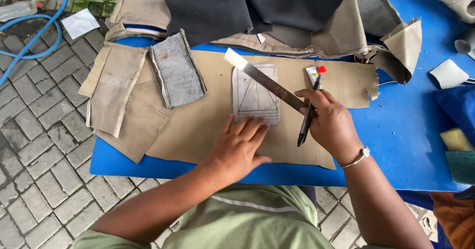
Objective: Marking and cutting a pattern on a piece of leather using a ruler and marker
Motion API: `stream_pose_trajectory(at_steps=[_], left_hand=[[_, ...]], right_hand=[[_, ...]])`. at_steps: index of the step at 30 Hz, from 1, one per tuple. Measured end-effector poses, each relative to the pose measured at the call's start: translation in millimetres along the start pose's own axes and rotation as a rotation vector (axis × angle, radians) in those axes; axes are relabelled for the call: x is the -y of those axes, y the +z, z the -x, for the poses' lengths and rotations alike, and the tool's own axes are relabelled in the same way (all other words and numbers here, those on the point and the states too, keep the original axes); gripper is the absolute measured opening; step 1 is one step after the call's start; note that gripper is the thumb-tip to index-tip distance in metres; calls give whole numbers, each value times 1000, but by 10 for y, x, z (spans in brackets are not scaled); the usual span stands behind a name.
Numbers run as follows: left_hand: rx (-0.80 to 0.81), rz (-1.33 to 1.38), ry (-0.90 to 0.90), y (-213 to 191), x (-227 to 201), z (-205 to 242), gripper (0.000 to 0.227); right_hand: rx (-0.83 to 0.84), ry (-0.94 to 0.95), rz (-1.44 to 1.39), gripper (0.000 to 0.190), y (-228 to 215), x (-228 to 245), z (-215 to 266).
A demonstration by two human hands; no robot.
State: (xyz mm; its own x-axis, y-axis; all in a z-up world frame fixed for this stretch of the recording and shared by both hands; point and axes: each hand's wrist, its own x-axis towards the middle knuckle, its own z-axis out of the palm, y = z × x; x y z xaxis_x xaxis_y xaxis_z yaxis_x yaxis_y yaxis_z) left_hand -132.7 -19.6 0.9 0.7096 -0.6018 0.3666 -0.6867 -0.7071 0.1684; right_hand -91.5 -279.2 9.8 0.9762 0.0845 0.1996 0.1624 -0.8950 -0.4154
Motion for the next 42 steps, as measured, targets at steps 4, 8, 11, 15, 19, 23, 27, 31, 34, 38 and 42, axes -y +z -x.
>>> stream_pose_trajectory(at_steps=[4, 8, 11, 15, 19, 23, 27, 31, 34, 38, 42], left_hand=[[-6, -7, -36, 61, -23, 22, 87], [34, -22, -81, 12, -21, 115, 84], [43, -5, -87, 27, -12, 174, 80], [13, 19, -107, 5, -57, 153, 71], [20, 19, -131, 85, -63, 160, 74], [41, 0, -130, 111, -74, 167, 74], [23, -13, -141, 101, -77, 153, 76], [22, -18, -158, 156, -63, 135, 78], [29, -45, -153, 143, -79, 127, 77], [31, -54, -168, 93, -107, 108, 74], [73, -15, -194, 55, -125, 84, 71]], right_hand=[[42, -78, -123, 33, -152, 239, -226], [235, -224, -294, 31, -40, 240, -307], [314, -264, -287, 31, 92, 177, -347], [344, -301, -200, 36, 80, 217, -341], [346, -355, -138, 58, 62, 203, -330], [318, -412, -37, 53, 212, 34, -321], [299, -446, 18, 47, 242, 13, -290], [282, -485, 39, 41, 266, 24, -257], [260, -500, 37, 40, 293, 13, -229], [288, -480, 73, 36, 240, 48, -220], [326, -472, 110, 37, 221, 68, -215]])
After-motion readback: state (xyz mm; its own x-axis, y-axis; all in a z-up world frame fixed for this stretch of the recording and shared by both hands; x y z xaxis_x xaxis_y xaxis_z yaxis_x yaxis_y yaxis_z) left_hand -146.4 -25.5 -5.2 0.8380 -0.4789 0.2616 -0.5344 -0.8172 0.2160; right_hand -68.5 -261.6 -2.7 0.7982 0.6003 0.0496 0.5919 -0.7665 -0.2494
